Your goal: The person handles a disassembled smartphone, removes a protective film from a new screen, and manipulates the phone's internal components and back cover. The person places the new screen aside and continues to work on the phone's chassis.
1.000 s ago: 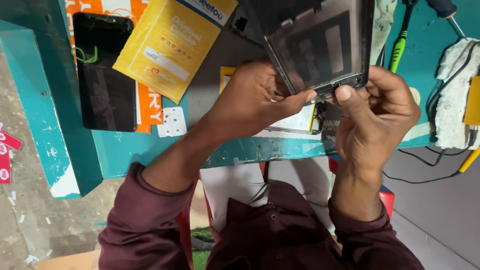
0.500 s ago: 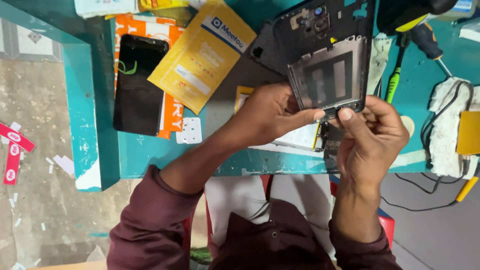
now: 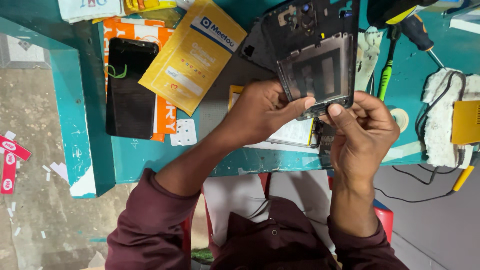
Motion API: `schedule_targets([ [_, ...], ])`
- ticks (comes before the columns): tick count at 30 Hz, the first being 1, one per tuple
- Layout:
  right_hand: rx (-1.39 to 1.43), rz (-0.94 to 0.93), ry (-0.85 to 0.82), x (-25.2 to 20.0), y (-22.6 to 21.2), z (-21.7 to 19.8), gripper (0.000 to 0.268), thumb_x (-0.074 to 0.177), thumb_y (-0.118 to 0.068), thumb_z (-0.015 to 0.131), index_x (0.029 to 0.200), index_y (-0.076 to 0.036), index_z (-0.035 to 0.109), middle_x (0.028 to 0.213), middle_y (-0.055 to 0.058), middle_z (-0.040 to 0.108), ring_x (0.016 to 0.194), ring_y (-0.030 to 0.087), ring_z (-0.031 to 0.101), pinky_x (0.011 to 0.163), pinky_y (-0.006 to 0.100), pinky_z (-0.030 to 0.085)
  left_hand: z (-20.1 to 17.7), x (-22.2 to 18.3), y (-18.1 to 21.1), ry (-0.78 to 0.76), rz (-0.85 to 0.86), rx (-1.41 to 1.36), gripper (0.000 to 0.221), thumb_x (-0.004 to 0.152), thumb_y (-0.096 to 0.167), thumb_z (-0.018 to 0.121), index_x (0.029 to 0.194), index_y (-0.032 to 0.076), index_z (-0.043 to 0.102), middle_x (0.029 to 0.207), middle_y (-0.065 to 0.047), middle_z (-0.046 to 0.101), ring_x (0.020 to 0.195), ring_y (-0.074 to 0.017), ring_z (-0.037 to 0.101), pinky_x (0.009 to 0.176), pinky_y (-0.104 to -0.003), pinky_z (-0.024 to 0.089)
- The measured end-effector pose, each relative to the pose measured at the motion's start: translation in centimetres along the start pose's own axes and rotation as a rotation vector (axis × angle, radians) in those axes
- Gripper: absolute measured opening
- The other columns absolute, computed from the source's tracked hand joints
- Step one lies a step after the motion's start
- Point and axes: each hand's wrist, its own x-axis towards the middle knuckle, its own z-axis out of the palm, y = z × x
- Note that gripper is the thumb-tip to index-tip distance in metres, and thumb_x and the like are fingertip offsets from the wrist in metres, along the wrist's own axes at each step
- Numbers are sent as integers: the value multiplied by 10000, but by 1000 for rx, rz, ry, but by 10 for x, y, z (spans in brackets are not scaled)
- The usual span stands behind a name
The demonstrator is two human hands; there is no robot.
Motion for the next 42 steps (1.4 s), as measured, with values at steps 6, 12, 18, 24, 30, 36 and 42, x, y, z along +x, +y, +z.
schedule_targets([
  [6,-35,-55,18,-2,1,-1,240,1010,152,742,1231,84,678,1001,165,747,827,155,731,811,275,642,-1,1,0,-24,30,-16,268,985,278,730,1070,28,775,797,48,686,705,6,545,584,-197,456],
  [12,-448,-295,150,-11,-3,-2,235,917,134,783,1119,78,677,1012,157,716,811,161,674,719,227,534,0,-1,-2,34,106,-39,290,937,154,832,1132,-8,690,942,-47,738,881,-57,649,749,-234,555],
  [18,-919,-1275,-40,5,-16,-18,104,828,122,695,917,72,681,872,223,711,828,426,752,791,443,660,-23,-2,21,-363,457,-507,991,865,5,935,1614,161,306,1572,-45,458,1451,-117,487,1239,-319,456],
  [24,-989,-1300,-185,0,-22,-24,64,905,73,750,944,51,704,966,209,684,991,413,703,910,517,654,-24,-10,34,-360,328,-485,963,934,-49,877,1658,102,260,1565,-107,464,1458,-204,462,1257,-366,412],
  [30,-982,-1262,-179,0,-15,-25,84,879,38,807,889,-3,734,969,127,681,1006,344,660,968,510,617,-19,-10,37,-250,248,-502,818,973,2,794,1629,18,306,1537,-147,529,1422,-220,496,1227,-375,427],
  [36,-812,-1058,32,-7,-10,-14,417,975,-42,807,1299,-124,558,1122,154,469,1113,262,580,971,343,611,-18,-10,28,-172,349,-370,766,1003,-4,818,1607,16,348,1532,-85,469,1398,-180,502,1220,-352,432],
  [42,-239,-485,29,-15,16,-29,608,1018,74,796,1471,-71,418,1207,193,690,1110,176,695,923,239,589,-19,-10,25,-137,335,-374,787,974,28,842,1591,42,354,1532,-77,481,1363,-170,520,1197,-350,451],
])
